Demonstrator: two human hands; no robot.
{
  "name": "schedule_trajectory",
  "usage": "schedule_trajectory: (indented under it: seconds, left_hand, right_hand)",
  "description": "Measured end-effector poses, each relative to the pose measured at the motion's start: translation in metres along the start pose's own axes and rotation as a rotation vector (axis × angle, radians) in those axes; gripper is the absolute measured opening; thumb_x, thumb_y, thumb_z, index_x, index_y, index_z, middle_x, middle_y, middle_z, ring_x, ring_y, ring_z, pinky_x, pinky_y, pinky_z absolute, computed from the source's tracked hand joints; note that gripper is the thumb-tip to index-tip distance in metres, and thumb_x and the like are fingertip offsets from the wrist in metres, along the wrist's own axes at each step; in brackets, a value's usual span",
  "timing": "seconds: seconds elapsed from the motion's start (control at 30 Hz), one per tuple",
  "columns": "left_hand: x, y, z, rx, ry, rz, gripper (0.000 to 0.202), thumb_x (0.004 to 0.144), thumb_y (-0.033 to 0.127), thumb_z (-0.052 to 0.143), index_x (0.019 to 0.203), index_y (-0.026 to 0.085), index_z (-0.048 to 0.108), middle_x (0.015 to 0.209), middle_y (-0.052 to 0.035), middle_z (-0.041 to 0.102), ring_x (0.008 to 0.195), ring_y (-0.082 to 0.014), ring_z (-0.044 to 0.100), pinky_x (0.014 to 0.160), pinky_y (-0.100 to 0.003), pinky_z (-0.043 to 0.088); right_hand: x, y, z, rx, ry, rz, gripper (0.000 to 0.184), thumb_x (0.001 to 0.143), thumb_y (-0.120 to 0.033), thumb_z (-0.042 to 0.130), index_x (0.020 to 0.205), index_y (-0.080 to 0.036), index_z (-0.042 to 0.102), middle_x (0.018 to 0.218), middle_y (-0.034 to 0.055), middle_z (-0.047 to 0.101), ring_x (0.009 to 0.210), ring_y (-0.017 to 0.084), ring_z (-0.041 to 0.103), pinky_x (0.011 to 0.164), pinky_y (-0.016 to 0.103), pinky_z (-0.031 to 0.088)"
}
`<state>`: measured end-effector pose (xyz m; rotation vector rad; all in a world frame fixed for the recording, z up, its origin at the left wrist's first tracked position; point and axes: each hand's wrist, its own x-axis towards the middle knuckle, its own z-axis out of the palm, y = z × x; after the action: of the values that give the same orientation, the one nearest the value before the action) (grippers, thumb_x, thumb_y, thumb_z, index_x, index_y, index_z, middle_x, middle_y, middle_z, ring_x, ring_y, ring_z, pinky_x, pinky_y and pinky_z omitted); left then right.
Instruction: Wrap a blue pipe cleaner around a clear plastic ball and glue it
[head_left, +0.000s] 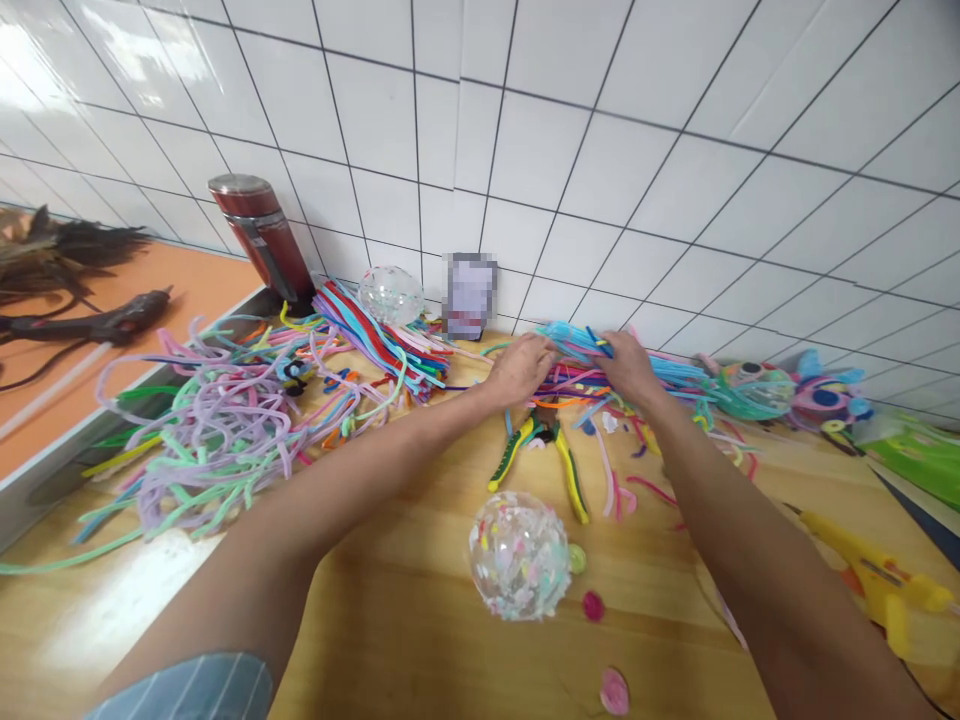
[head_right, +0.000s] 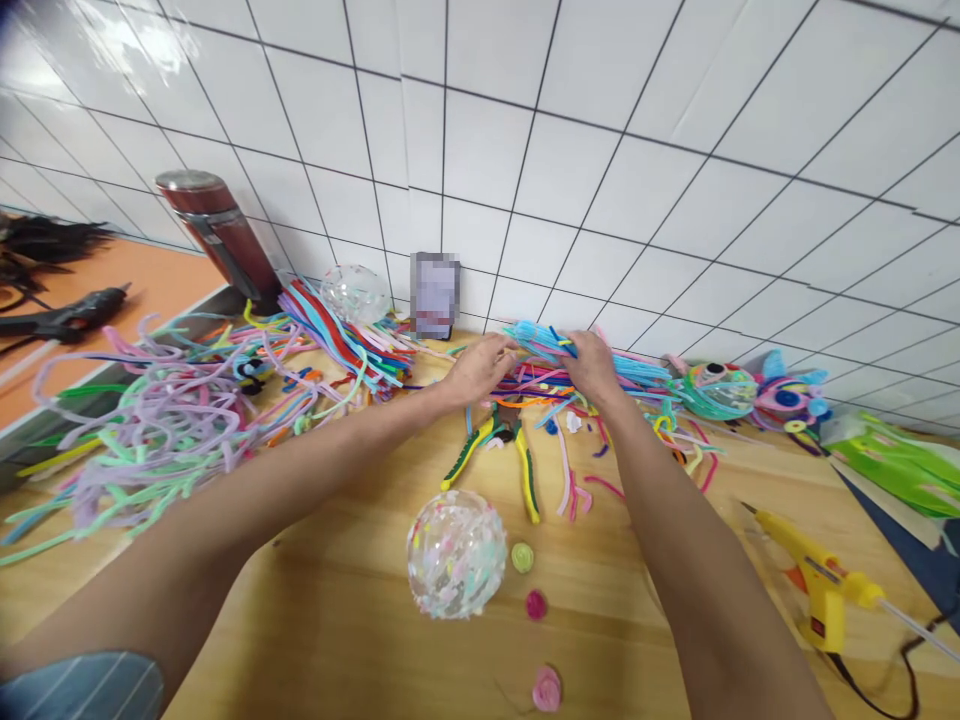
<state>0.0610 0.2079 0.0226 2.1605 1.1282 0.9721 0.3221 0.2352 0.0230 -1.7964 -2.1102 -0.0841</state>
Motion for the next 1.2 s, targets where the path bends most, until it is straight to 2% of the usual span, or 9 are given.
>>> schedule_trajectory:
  seconds: [0.13, 0.27, 0.43, 0.53, 0.63, 0.83, 0.93, 1.03, 1.2]
  left_hand:
    - [0.018, -0.003, 0.005, -0.101, 0.078, -0.137, 0.026, 0.097, 0.017, 0.055, 0.112, 0.015, 0.077, 0.116, -0.0122, 0.08, 0.109, -0.0256, 0.072, 0.107, -0.04, 0.055]
    - [0.027, -0.004, 0.01, -0.209, 0.076, -0.225, 0.018, 0.095, 0.024, 0.062, 0.097, 0.016, 0.078, 0.093, -0.0053, 0.08, 0.085, -0.0189, 0.072, 0.087, -0.032, 0.057]
    - [0.03, -0.001, 0.013, -0.29, 0.028, -0.322, 0.02, 0.093, 0.032, 0.068, 0.086, 0.015, 0.075, 0.06, 0.0019, 0.066, 0.056, -0.0141, 0.059, 0.063, -0.028, 0.05]
    - [0.031, 0.003, 0.013, -0.274, 0.044, -0.343, 0.013, 0.089, 0.026, 0.071, 0.082, 0.016, 0.073, 0.061, 0.0023, 0.064, 0.06, -0.0148, 0.06, 0.068, -0.029, 0.051]
    - [0.03, 0.009, 0.011, -0.222, 0.067, -0.325, 0.011, 0.088, 0.018, 0.069, 0.077, 0.017, 0.071, 0.072, -0.0011, 0.07, 0.075, -0.018, 0.065, 0.082, -0.032, 0.054]
    - [0.025, 0.022, 0.002, -0.159, 0.097, -0.278, 0.014, 0.097, 0.025, 0.067, 0.084, 0.02, 0.069, 0.087, -0.0056, 0.076, 0.091, -0.022, 0.068, 0.093, -0.035, 0.054]
    - [0.024, 0.024, -0.011, -0.145, 0.137, -0.288, 0.013, 0.1, 0.026, 0.065, 0.088, 0.02, 0.068, 0.09, -0.0066, 0.077, 0.093, -0.0232, 0.069, 0.093, -0.037, 0.055]
    - [0.023, 0.026, -0.035, -0.146, 0.197, -0.283, 0.013, 0.102, 0.026, 0.062, 0.09, 0.021, 0.065, 0.091, -0.0058, 0.075, 0.093, -0.0219, 0.07, 0.091, -0.037, 0.056]
    - [0.013, 0.035, -0.106, -0.279, 0.441, -0.203, 0.016, 0.104, 0.023, 0.061, 0.088, 0.021, 0.057, 0.081, 0.0012, 0.069, 0.078, -0.0132, 0.068, 0.083, -0.028, 0.056]
  right_hand:
    - [-0.002, 0.005, -0.002, 0.054, 0.014, -0.017, 0.038, 0.092, -0.03, 0.062, 0.127, -0.021, 0.072, 0.124, 0.0139, 0.075, 0.118, 0.033, 0.067, 0.108, 0.048, 0.054]
    - [-0.006, 0.005, 0.0, 0.09, 0.016, -0.028, 0.036, 0.092, -0.031, 0.063, 0.125, -0.021, 0.073, 0.123, 0.0135, 0.076, 0.117, 0.034, 0.068, 0.107, 0.05, 0.054]
    - [-0.006, 0.006, 0.002, 0.106, 0.024, -0.032, 0.036, 0.093, -0.032, 0.063, 0.125, -0.021, 0.073, 0.124, 0.0137, 0.076, 0.119, 0.034, 0.067, 0.11, 0.052, 0.052]
    - [-0.005, 0.006, 0.003, 0.106, 0.029, -0.025, 0.036, 0.092, -0.035, 0.065, 0.124, -0.021, 0.073, 0.121, 0.014, 0.077, 0.116, 0.035, 0.067, 0.108, 0.051, 0.053]
    - [-0.005, 0.005, 0.006, 0.115, 0.04, -0.022, 0.037, 0.091, -0.034, 0.064, 0.124, -0.021, 0.073, 0.121, 0.0149, 0.077, 0.117, 0.035, 0.067, 0.108, 0.052, 0.053]
    - [-0.007, 0.004, 0.021, 0.145, 0.047, -0.055, 0.039, 0.086, -0.028, 0.061, 0.122, -0.021, 0.073, 0.122, 0.0182, 0.077, 0.124, 0.039, 0.065, 0.117, 0.058, 0.045]
    - [-0.007, 0.006, 0.027, 0.155, 0.06, -0.052, 0.041, 0.082, -0.03, 0.058, 0.119, -0.023, 0.073, 0.12, 0.0195, 0.077, 0.125, 0.042, 0.066, 0.116, 0.062, 0.046]
    - [-0.006, 0.006, 0.027, 0.172, 0.064, -0.048, 0.039, 0.08, -0.034, 0.057, 0.115, -0.025, 0.072, 0.119, 0.0193, 0.078, 0.127, 0.046, 0.065, 0.113, 0.066, 0.047]
    - [-0.004, -0.001, 0.011, 0.202, 0.021, -0.025, 0.044, 0.078, -0.045, 0.063, 0.116, -0.023, 0.071, 0.122, 0.0214, 0.077, 0.123, 0.047, 0.069, 0.107, 0.066, 0.051]
